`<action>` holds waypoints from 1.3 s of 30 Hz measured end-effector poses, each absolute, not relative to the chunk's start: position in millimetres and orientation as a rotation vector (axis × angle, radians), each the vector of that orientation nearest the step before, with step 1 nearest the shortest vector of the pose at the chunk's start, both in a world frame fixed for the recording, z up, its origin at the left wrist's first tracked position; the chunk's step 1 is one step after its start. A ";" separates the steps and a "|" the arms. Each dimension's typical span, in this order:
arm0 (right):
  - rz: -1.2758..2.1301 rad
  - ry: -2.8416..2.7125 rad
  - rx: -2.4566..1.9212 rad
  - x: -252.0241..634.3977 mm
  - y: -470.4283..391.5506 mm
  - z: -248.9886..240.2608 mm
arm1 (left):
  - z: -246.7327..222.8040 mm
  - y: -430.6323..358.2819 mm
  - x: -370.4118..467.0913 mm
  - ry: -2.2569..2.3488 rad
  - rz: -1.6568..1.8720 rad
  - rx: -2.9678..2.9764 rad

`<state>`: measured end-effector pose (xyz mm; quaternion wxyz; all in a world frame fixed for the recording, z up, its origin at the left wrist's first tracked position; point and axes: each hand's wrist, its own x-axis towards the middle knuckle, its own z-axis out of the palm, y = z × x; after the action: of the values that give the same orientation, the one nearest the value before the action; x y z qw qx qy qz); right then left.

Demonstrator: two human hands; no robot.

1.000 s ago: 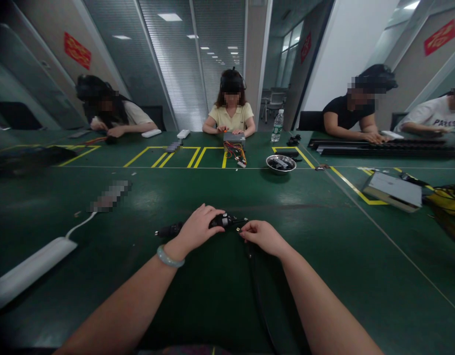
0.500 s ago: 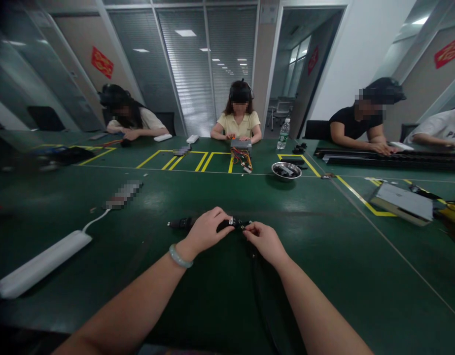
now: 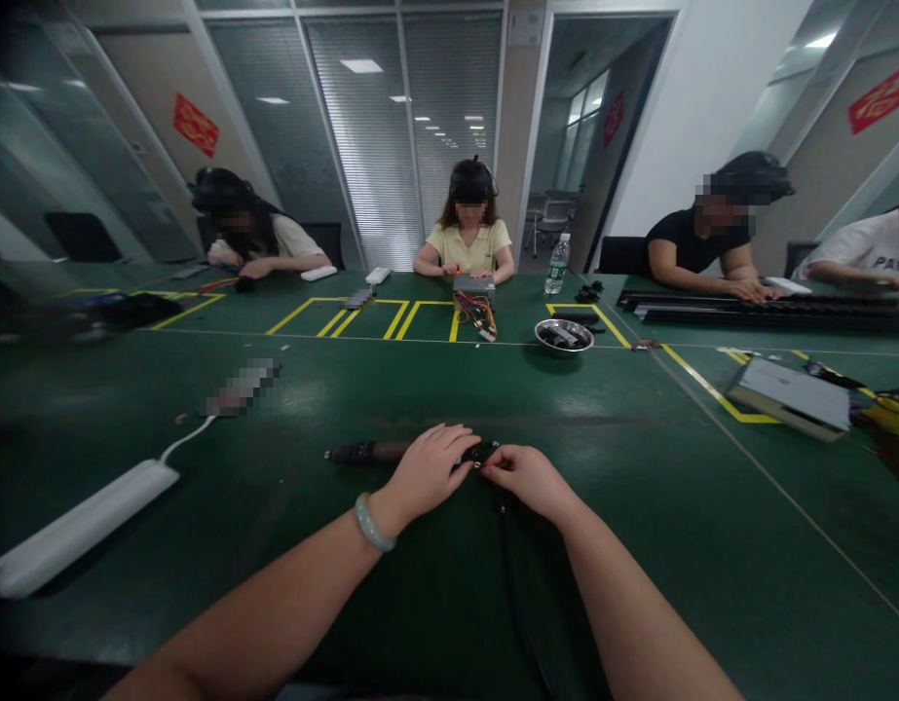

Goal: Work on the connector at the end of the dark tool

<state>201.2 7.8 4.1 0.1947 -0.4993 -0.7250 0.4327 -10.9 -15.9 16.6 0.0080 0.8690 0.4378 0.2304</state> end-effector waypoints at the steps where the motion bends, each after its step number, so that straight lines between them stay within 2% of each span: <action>1: 1.207 -2.034 -1.395 200.9 7.2 4.0 | 16.5 -14.9 -11.1 1.365 0.713 2.710; 19: 0.974 -2.213 -1.387 182.6 -8.6 15.0 | 23.7 -16.0 -19.9 1.489 0.543 2.607; 39: 0.669 -2.214 -1.539 175.8 -8.3 10.4 | 20.9 -8.4 -23.1 1.377 0.603 2.660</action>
<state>175.8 -8.3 10.4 0.1807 -0.5449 -0.7837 0.2370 -23.1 -8.4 20.9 0.0429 0.8697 0.4503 0.1973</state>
